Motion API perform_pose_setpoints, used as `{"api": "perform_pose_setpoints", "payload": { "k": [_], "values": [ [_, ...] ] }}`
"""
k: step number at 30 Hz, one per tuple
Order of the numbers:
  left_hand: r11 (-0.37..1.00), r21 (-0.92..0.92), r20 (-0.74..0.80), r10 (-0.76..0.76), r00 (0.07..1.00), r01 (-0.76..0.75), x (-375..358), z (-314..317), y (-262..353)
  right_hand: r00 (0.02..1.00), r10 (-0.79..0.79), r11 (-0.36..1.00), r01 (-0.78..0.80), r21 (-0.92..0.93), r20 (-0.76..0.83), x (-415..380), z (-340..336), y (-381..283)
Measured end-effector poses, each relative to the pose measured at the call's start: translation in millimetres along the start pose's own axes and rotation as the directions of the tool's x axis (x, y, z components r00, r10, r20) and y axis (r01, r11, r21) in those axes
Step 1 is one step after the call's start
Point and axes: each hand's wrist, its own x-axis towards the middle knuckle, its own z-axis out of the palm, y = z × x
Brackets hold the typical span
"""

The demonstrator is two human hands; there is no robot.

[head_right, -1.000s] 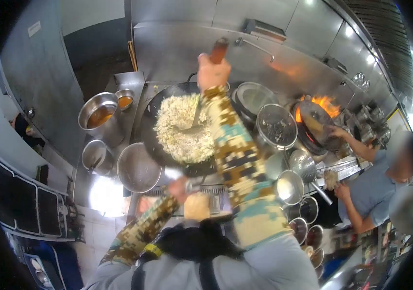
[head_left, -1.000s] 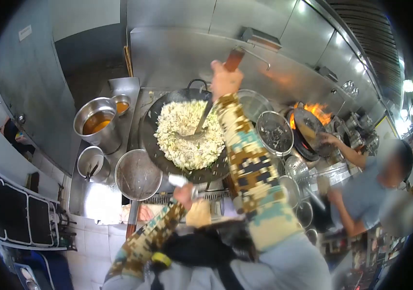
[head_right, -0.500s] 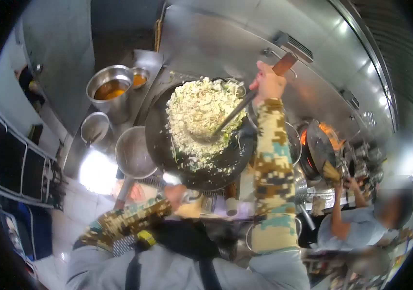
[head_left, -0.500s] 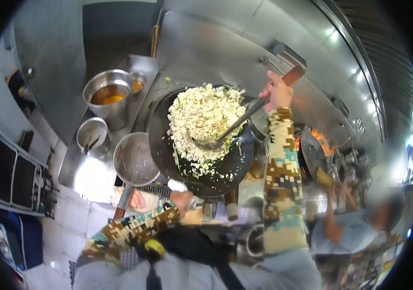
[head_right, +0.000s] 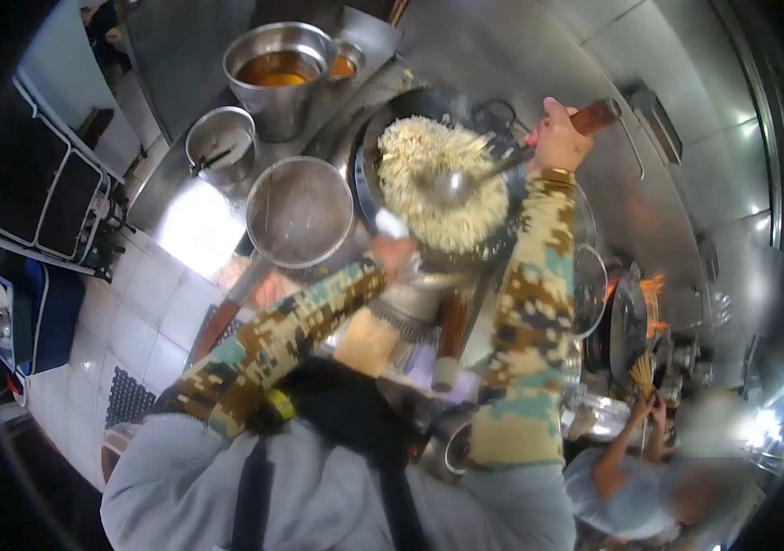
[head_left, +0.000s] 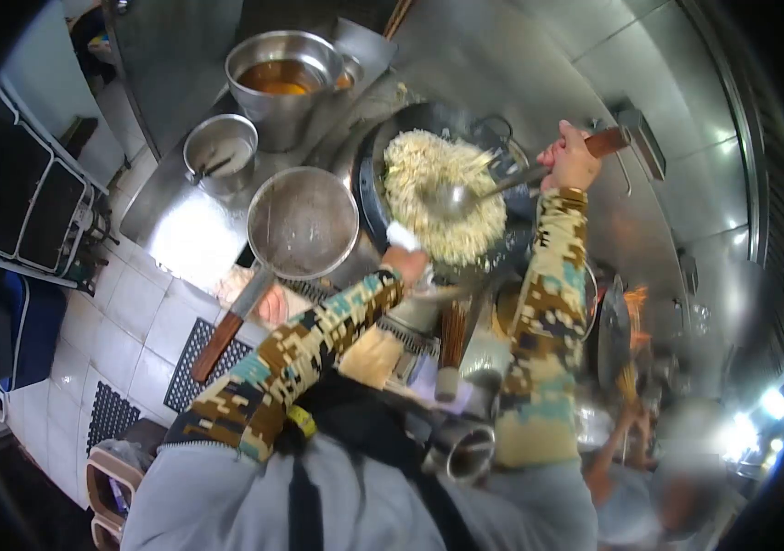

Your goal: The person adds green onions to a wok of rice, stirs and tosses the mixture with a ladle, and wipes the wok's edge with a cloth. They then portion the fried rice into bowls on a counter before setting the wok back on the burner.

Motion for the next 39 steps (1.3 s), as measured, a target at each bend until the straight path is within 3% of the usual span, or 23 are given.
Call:
{"api": "perform_pose_setpoints", "payload": {
  "k": [1, 4, 5, 6, 7, 9, 12, 13, 15, 16, 17, 18, 19, 21, 23, 25, 28, 30, 32, 33, 36, 37, 39],
  "values": [
    [0.986, 0.123, -0.047, 0.118, 0.992, -0.112, 8, -7, 3, 0.998, 0.055, 0.998, -0.054, -0.039, 0.014, 15, 1, -20],
    [0.99, 0.138, -0.06, -0.026, 0.998, 0.034, 31, 6, -8, 0.998, 0.042, 0.99, -0.047, -0.134, -0.038, 47, -18, -98],
    [0.993, 0.113, 0.023, 0.01, 1.0, -0.013, 18, -5, -2, 0.997, 0.021, 0.983, -0.033, -0.18, -0.072, 36, -21, -112],
    [0.995, 0.081, 0.106, 0.047, 0.993, -0.055, 5, -17, 8, 0.992, 0.009, 0.964, -0.042, -0.262, -0.127, 21, -18, -108],
    [0.999, -0.009, 0.085, -0.038, 0.996, 0.039, 6, -16, 13, 0.986, 0.014, 0.941, -0.07, -0.331, -0.167, 6, -8, -80],
    [0.915, -0.348, 0.141, -0.167, 0.976, 0.207, -6, -16, 28, 0.999, 0.005, 0.999, -0.004, 0.032, -0.035, 5, 5, 14],
    [0.955, -0.259, 0.281, -0.068, 0.957, 0.144, -12, -26, 24, 0.988, 0.103, 0.967, -0.126, -0.221, -0.112, 37, -27, -42],
    [0.961, -0.256, 0.312, -0.023, 0.95, 0.107, -7, -29, 26, 0.986, 0.098, 0.977, -0.121, -0.175, -0.136, 45, -50, -61],
    [0.907, -0.326, 0.293, -0.172, 0.941, 0.268, -21, -36, 53, 0.97, 0.145, 0.913, -0.208, -0.352, -0.197, 34, -104, -76],
    [0.867, -0.366, 0.281, -0.245, 0.928, 0.34, -29, -40, 68, 0.958, 0.08, 0.926, -0.173, -0.336, -0.274, 18, -100, -53],
    [0.927, -0.307, 0.355, -0.097, 0.93, 0.214, -13, -38, 47, 0.937, 0.013, 0.936, -0.135, -0.326, -0.349, 1, -94, -30],
    [0.923, -0.318, 0.392, -0.077, 0.917, 0.214, -10, -34, 40, 0.88, -0.109, 0.991, 0.061, -0.116, -0.462, -29, -54, -6],
    [0.919, -0.33, 0.428, -0.058, 0.902, 0.215, -8, -30, 32, 0.893, -0.056, 0.998, 0.056, -0.014, -0.447, -24, -38, -3],
    [0.762, -0.462, 0.412, -0.27, 0.87, 0.454, -24, -34, 55, 0.917, 0.011, 0.995, 0.031, 0.099, -0.398, -32, -25, -26],
    [0.914, -0.329, 0.427, -0.08, 0.901, 0.238, -18, -34, 44, 0.957, 0.023, 0.992, 0.015, 0.129, -0.289, -48, -1, -78],
    [0.778, -0.422, 0.333, -0.346, 0.877, 0.467, -22, -27, 59, 0.945, -0.096, 0.994, 0.107, 0.018, -0.312, -84, 23, -62],
    [0.689, -0.495, 0.474, -0.296, 0.83, 0.529, -10, -18, 38, 0.969, -0.106, 0.992, 0.087, -0.094, -0.222, -62, -5, 7],
    [0.724, -0.404, 0.448, -0.376, 0.811, 0.559, -20, -25, 53, 0.99, -0.051, 0.987, 0.029, -0.158, -0.135, -26, 9, -17],
    [0.712, -0.372, 0.442, -0.428, 0.788, 0.596, -25, -33, 68, 0.989, -0.068, 0.998, 0.069, 0.001, -0.132, -43, 23, -75],
    [0.754, -0.409, 0.367, -0.38, 0.849, 0.514, -34, -35, 72, 0.991, -0.065, 0.994, 0.074, 0.08, -0.119, -49, 28, -87],
    [0.743, -0.42, 0.343, -0.401, 0.849, 0.521, -37, -37, 78, 0.986, -0.035, 0.997, 0.046, 0.062, -0.163, -59, 22, 9],
    [0.744, -0.424, 0.366, -0.38, 0.85, 0.516, -28, -34, 67, 0.98, -0.195, 0.96, 0.196, -0.2, 0.029, -23, -1, 30],
    [0.765, -0.386, 0.33, -0.407, 0.852, 0.515, -39, -35, 68, 0.998, -0.028, 0.979, 0.017, -0.201, -0.056, -1, 22, -23]
  ]
}}
